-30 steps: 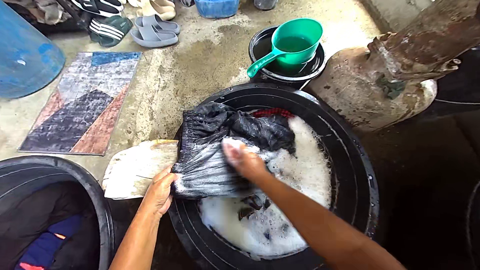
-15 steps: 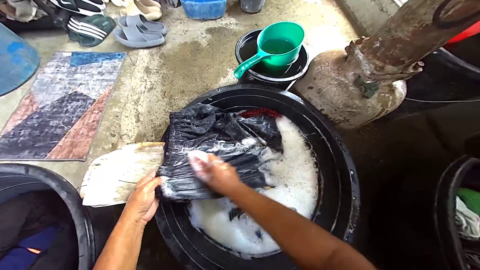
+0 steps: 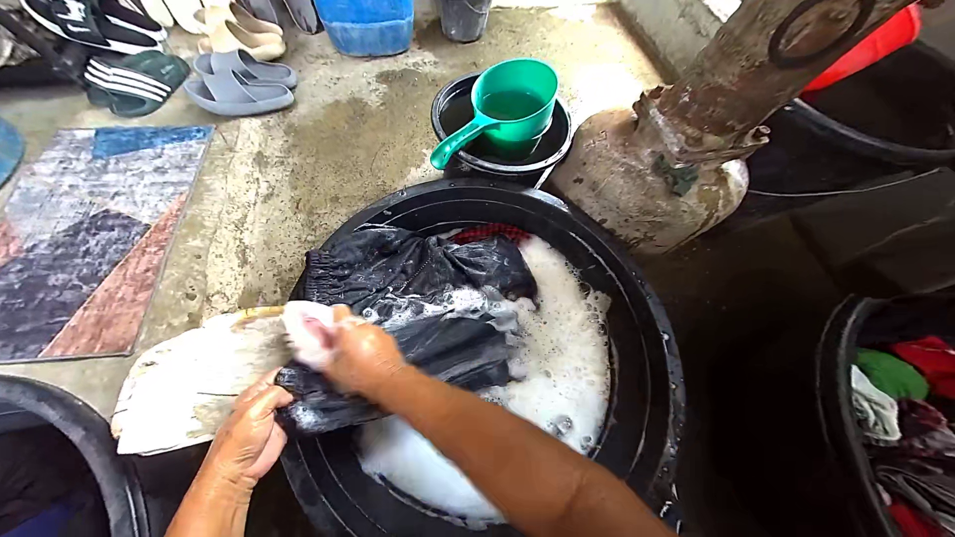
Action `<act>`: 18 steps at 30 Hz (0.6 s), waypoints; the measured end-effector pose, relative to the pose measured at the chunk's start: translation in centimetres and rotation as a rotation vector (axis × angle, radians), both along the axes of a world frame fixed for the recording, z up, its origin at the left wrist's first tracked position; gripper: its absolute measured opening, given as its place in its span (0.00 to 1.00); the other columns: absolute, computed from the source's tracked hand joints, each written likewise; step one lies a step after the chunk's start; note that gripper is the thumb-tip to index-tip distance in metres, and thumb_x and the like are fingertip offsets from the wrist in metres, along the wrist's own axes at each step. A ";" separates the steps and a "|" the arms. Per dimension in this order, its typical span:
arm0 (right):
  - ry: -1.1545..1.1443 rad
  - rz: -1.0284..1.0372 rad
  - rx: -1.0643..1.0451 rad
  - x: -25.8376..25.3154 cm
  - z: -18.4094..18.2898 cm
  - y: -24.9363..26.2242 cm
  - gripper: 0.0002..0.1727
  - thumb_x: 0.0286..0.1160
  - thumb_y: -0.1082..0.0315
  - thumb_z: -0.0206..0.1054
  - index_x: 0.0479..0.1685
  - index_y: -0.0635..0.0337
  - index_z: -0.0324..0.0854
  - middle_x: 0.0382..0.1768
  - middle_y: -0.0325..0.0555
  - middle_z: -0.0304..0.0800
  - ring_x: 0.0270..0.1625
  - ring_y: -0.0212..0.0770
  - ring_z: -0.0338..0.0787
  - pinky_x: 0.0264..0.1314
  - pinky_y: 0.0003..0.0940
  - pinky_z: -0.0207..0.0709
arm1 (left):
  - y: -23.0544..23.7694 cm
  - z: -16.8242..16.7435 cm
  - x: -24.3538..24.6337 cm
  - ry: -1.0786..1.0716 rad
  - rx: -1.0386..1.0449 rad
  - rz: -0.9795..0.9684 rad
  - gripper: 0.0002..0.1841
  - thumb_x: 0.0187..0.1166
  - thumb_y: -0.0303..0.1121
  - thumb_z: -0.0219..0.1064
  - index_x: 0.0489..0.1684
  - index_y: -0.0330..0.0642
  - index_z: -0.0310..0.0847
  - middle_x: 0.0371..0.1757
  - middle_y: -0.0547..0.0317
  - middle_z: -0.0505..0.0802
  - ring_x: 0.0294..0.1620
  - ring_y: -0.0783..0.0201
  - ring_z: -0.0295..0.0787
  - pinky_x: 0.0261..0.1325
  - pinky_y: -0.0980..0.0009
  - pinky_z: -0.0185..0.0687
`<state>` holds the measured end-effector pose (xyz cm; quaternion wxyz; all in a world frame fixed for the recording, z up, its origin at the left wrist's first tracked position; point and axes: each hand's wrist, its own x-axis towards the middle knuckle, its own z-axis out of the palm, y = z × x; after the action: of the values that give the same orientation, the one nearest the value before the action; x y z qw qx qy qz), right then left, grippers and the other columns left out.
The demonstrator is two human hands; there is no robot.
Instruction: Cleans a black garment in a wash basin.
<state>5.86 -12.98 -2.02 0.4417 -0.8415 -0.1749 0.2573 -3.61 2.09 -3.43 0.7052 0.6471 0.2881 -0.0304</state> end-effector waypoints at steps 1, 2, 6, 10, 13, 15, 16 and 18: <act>-0.051 0.002 -0.084 0.5 -2.0 -2.1 0.28 0.84 0.48 0.63 0.76 0.53 0.78 0.65 0.54 0.90 0.64 0.57 0.91 0.62 0.66 0.82 | 0.1 0.1 -0.1 0.006 -0.003 -0.008 0.18 0.69 0.22 0.48 0.52 0.44 0.79 0.41 0.66 0.93 0.41 0.74 0.91 0.45 0.71 0.90; -0.113 -0.031 -0.161 1.0 -4.1 -5.2 0.26 0.87 0.48 0.59 0.77 0.48 0.79 0.68 0.51 0.89 0.65 0.55 0.91 0.64 0.65 0.83 | 0.1 0.2 -0.2 0.003 -0.022 -0.008 0.18 0.67 0.22 0.48 0.50 0.45 0.80 0.40 0.66 0.94 0.41 0.74 0.92 0.45 0.71 0.91; 0.067 -0.257 -0.559 4.2 -7.2 -18.3 0.30 0.85 0.53 0.63 0.80 0.61 0.72 0.68 0.66 0.86 0.67 0.67 0.88 0.67 0.70 0.79 | -0.1 0.3 -0.1 -0.023 -0.105 -0.007 0.18 0.62 0.22 0.49 0.43 0.46 0.82 0.38 0.65 0.95 0.40 0.73 0.93 0.44 0.69 0.91; 0.168 -0.163 -0.466 5.2 -0.5 -13.4 0.31 0.80 0.55 0.69 0.77 0.67 0.73 0.63 0.68 0.87 0.67 0.66 0.88 0.69 0.68 0.77 | -0.4 0.7 0.5 0.060 -0.080 -0.005 0.17 0.78 0.32 0.46 0.58 0.45 0.77 0.44 0.63 0.93 0.45 0.71 0.92 0.48 0.68 0.91; 0.019 -0.061 -0.028 1.1 2.6 -3.2 0.27 0.78 0.55 0.71 0.70 0.63 0.79 0.53 0.59 0.93 0.58 0.58 0.93 0.61 0.63 0.83 | -0.3 0.2 0.8 0.075 -0.030 0.017 0.15 0.82 0.30 0.49 0.56 0.40 0.80 0.43 0.58 0.93 0.44 0.67 0.92 0.48 0.65 0.90; -0.006 0.049 0.020 -0.2 1.2 -0.1 0.28 0.81 0.50 0.69 0.72 0.60 0.79 0.57 0.58 0.92 0.60 0.58 0.92 0.62 0.63 0.82 | -0.2 0.3 0.4 0.027 -0.055 0.043 0.18 0.79 0.29 0.47 0.60 0.42 0.78 0.45 0.61 0.94 0.46 0.68 0.92 0.50 0.65 0.91; -0.016 0.064 -0.020 -0.2 -0.2 -0.5 0.29 0.82 0.48 0.67 0.73 0.58 0.79 0.60 0.58 0.91 0.62 0.59 0.91 0.63 0.65 0.82 | -0.1 0.4 -0.1 -0.004 -0.081 0.055 0.19 0.79 0.29 0.45 0.63 0.43 0.77 0.46 0.62 0.93 0.46 0.70 0.92 0.49 0.66 0.91; -0.079 0.015 -0.171 0.8 -3.7 -4.8 0.28 0.85 0.46 0.61 0.78 0.51 0.78 0.65 0.54 0.91 0.64 0.58 0.91 0.63 0.66 0.83 | 0.2 0.0 -0.8 -0.075 -0.165 0.071 0.21 0.77 0.30 0.43 0.60 0.48 0.79 0.45 0.66 0.94 0.45 0.72 0.93 0.49 0.68 0.92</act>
<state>6.67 -17.74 -5.71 0.3592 -0.8842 -0.1760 0.2413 -4.40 2.29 -3.38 0.7671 0.5769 0.2806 -0.0046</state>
